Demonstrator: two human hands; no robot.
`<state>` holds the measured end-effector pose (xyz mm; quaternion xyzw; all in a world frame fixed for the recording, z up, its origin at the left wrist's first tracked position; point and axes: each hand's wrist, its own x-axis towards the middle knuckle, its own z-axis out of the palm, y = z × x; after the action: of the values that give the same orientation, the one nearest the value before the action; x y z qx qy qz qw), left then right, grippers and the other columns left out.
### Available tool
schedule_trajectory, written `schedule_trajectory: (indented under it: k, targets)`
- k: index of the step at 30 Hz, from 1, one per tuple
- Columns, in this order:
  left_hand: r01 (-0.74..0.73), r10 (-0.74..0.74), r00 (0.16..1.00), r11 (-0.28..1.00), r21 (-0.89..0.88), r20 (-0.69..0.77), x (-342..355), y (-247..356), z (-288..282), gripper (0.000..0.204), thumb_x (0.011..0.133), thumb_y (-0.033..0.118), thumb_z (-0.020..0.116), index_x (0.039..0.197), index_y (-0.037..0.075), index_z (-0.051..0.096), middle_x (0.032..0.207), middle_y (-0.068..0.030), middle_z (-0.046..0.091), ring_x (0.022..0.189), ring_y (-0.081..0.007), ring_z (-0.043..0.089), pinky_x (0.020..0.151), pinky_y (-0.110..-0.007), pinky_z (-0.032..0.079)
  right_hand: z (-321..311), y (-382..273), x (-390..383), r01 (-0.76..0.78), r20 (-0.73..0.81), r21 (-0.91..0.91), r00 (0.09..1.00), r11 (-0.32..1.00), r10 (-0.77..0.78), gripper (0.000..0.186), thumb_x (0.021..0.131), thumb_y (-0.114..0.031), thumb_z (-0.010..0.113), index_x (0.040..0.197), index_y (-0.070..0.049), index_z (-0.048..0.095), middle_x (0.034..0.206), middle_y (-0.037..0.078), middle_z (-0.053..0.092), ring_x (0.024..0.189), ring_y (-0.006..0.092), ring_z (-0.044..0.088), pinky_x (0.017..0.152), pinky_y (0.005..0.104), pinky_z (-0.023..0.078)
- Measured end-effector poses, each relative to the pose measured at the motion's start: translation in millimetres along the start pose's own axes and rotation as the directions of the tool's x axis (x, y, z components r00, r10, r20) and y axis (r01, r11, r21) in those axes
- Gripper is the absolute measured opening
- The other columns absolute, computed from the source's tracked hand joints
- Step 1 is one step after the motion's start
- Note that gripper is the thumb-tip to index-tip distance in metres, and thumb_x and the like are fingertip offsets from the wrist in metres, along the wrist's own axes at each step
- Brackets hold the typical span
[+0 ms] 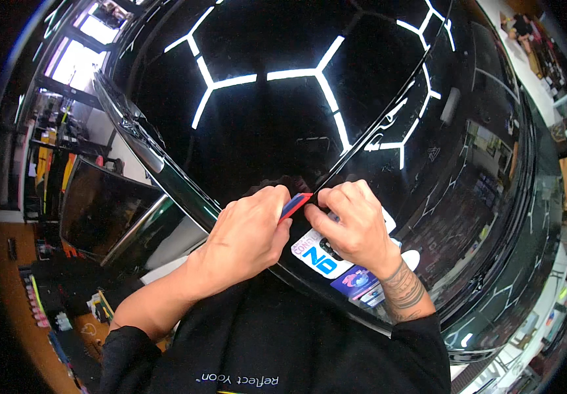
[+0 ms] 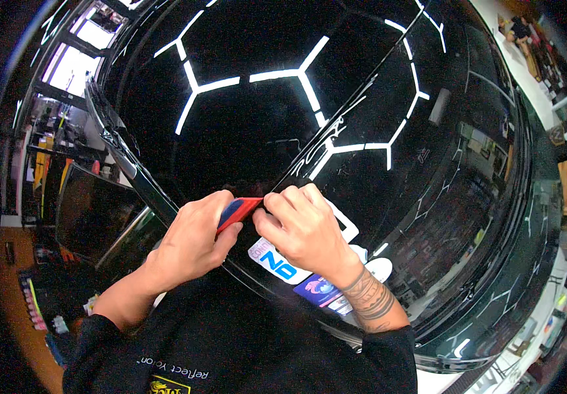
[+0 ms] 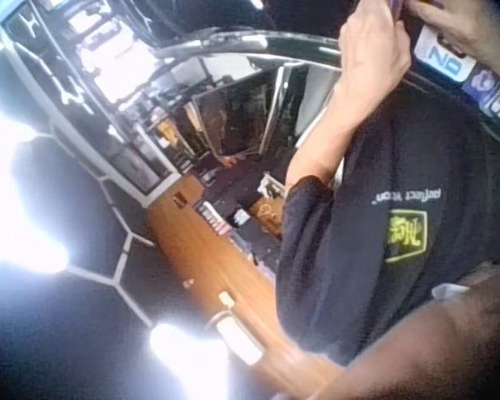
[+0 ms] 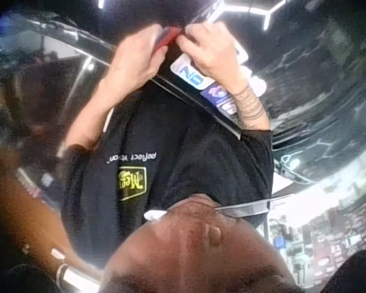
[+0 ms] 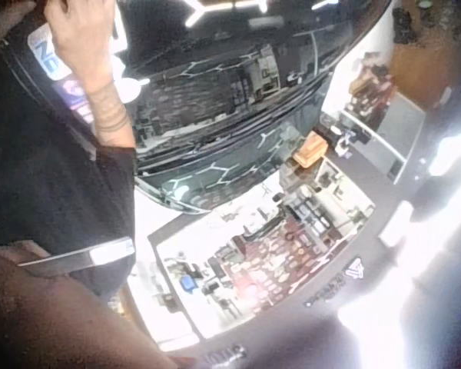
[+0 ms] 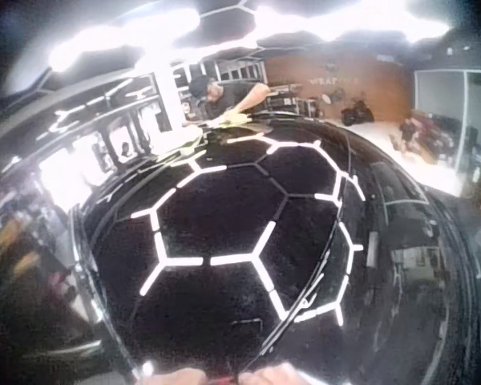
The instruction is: The person applies a transparent protective film to the hood of a black car. They use a red squeegee to smooth the film and remove bubbles, then use a white plastic tool to trim excess film along the edges. A second person wipes the surface with a cloth in the background.
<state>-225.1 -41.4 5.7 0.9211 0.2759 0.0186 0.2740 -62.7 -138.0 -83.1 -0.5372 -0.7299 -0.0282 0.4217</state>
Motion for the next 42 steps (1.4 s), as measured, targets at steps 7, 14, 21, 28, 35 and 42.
schedule_trajectory:
  k: [7, 14, 21, 28, 35, 42]
  targets:
    - [0.019, -0.019, 1.000, 1.000, -0.016, -0.008, 3, -6, -2, 0.020, 0.079, 0.003, 0.064, 0.088, -0.001, 0.046, 0.076, -0.0228, 0.054, 0.074, -0.0452, 0.056, 0.064, -0.049, 0.044, 12, 5, 16, 0.179, -0.040, -0.110, 0.982, 0.978, -0.184, 0.009, 0.073, -0.017, 0.061, 0.079, -0.011, 0.061, 0.082, 0.000, 0.052, 0.069, 0.0147, 0.048, 0.061, 0.0321, 0.036]
    - [-0.006, 0.008, 1.000, 0.999, 0.050, -0.028, -1, 2, 4, 0.018, 0.082, 0.003, 0.063, 0.088, -0.001, 0.045, 0.074, -0.0223, 0.055, 0.067, -0.0444, 0.058, 0.057, -0.048, 0.045, 16, -1, 5, 0.098, -0.121, -0.071, 0.987, 0.993, -0.106, 0.011, 0.072, -0.016, 0.060, 0.077, -0.007, 0.060, 0.079, 0.003, 0.052, 0.066, 0.0162, 0.048, 0.057, 0.0318, 0.035]
    - [-0.049, 0.048, 0.999, 0.993, 0.105, 0.013, 1, 0, 1, 0.019, 0.082, 0.003, 0.063, 0.088, -0.001, 0.046, 0.076, -0.0218, 0.056, 0.067, -0.0426, 0.060, 0.058, -0.047, 0.048, 19, -15, 0, -0.044, -0.159, 0.030, 0.986, 0.999, 0.048, 0.018, 0.072, -0.009, 0.064, 0.089, -0.003, 0.065, 0.082, 0.005, 0.056, 0.069, 0.0184, 0.051, 0.060, 0.0332, 0.038]
    - [-0.114, 0.121, 0.974, 0.992, 0.050, -0.189, -13, 5, -8, 0.015, 0.086, 0.007, 0.062, 0.095, -0.004, 0.056, 0.071, -0.0188, 0.060, 0.063, -0.0336, 0.063, 0.057, -0.038, 0.047, 23, -27, -12, -0.174, -0.221, 0.038, 0.959, 0.984, 0.178, 0.025, 0.072, -0.003, 0.068, 0.098, -0.005, 0.067, 0.088, 0.006, 0.057, 0.074, 0.0206, 0.055, 0.064, 0.0353, 0.040]
    - [-0.162, 0.160, 0.964, 0.987, 0.005, -0.210, 23, 9, -10, 0.018, 0.087, 0.008, 0.062, 0.091, -0.005, 0.051, 0.074, -0.0239, 0.060, 0.072, -0.0433, 0.062, 0.062, -0.042, 0.048, 24, -34, -16, -0.202, -0.272, 0.007, 0.942, 0.979, 0.196, 0.029, 0.074, -0.004, 0.067, 0.103, -0.005, 0.068, 0.088, 0.006, 0.056, 0.075, 0.0203, 0.054, 0.064, 0.0353, 0.040]
    - [-0.212, 0.227, 0.971, 0.963, 0.167, -0.080, 53, 23, -8, 0.019, 0.088, 0.008, 0.060, 0.091, -0.008, 0.050, 0.078, -0.0290, 0.061, 0.074, -0.0444, 0.063, 0.064, -0.045, 0.049, 26, -28, -11, -0.186, -0.273, -0.043, 0.947, 0.982, 0.167, 0.015, 0.076, -0.010, 0.063, 0.090, -0.006, 0.069, 0.075, 0.003, 0.046, 0.067, 0.0166, 0.049, 0.059, 0.0331, 0.033]
